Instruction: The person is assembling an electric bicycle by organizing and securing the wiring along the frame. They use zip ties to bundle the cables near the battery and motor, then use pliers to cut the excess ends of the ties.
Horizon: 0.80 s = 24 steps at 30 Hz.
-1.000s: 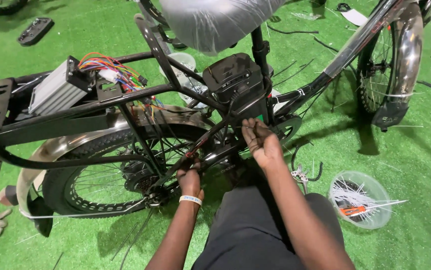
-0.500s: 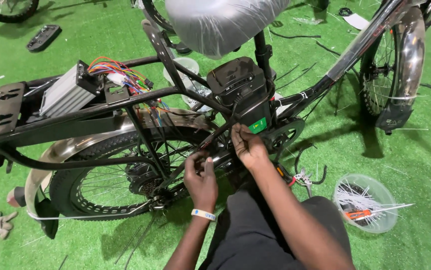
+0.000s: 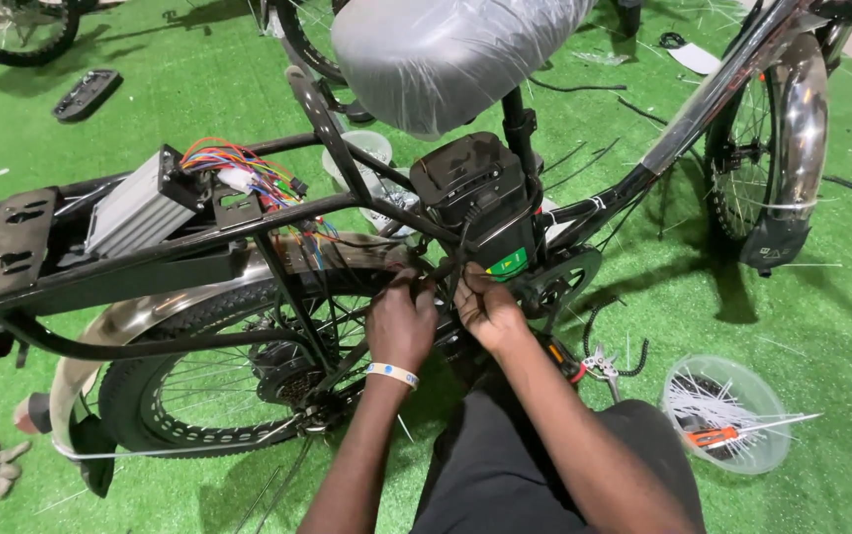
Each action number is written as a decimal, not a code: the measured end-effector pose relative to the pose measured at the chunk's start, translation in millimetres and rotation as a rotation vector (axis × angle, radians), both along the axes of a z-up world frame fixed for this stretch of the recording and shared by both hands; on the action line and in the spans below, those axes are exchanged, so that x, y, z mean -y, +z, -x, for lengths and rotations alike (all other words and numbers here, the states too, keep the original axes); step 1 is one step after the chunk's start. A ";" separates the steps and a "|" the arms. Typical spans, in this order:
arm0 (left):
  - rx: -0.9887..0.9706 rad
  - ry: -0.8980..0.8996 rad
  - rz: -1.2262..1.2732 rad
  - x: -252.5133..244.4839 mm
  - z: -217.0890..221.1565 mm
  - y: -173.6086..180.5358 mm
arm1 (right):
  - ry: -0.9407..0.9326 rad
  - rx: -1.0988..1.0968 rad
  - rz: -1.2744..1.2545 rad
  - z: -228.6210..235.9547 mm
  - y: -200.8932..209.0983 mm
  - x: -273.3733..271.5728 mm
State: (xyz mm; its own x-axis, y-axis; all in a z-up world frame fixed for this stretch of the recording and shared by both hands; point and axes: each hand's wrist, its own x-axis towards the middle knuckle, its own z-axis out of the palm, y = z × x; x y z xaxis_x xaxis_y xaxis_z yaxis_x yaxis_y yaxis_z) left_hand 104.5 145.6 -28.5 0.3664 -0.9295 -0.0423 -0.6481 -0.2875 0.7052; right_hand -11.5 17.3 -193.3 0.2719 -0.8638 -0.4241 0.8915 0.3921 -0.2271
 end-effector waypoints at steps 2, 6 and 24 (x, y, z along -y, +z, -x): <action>-0.076 -0.008 0.120 1.0 -0.1 -1.2 | 0.045 -0.068 0.033 -3.5 9.7 -6.1; -0.207 -0.044 0.402 8.1 -0.6 -1.7 | 0.158 -0.260 0.126 -1.4 33.1 -18.8; -0.458 0.243 0.778 45.1 17.2 0.3 | 0.177 -0.335 0.081 37.6 51.7 -24.8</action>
State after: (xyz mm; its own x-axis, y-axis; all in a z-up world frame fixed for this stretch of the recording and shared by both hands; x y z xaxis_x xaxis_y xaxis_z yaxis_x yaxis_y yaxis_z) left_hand 87.3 100.5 -28.2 0.6560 -0.6571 0.3712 -0.2435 0.2813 0.9282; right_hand -49.0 42.1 -141.6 0.2779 -0.8500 -0.4475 0.6823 0.5026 -0.5309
